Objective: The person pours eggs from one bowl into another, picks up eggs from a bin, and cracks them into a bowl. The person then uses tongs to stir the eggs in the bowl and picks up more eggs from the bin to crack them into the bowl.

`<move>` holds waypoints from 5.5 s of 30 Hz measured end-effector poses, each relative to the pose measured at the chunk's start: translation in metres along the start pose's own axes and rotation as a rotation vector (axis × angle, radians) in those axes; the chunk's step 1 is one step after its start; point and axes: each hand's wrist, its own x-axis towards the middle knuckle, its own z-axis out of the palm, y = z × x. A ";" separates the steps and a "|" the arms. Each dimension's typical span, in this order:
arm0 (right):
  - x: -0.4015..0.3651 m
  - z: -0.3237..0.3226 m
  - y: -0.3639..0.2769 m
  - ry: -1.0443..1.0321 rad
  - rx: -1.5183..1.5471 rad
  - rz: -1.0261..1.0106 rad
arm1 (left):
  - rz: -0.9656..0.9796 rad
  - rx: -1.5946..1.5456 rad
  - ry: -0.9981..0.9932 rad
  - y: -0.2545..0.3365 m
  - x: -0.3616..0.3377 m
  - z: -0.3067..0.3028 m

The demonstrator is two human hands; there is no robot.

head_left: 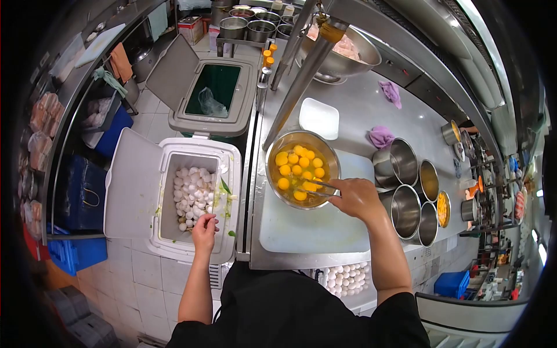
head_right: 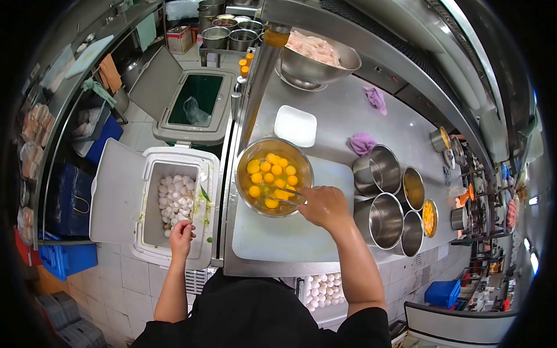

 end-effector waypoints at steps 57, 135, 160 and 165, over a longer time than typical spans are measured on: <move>0.034 0.046 -0.183 0.298 0.140 -0.513 | 0.028 0.017 0.084 -0.017 -0.023 -0.033; 0.091 -0.031 0.018 -0.141 0.080 -0.288 | -0.019 0.040 0.067 -0.009 -0.015 -0.020; 0.082 -0.031 0.015 -0.090 0.061 -0.254 | -0.029 0.040 0.061 -0.007 -0.016 -0.017; 0.084 -0.028 0.017 -0.078 0.067 -0.279 | -0.021 0.059 0.059 -0.008 -0.018 -0.018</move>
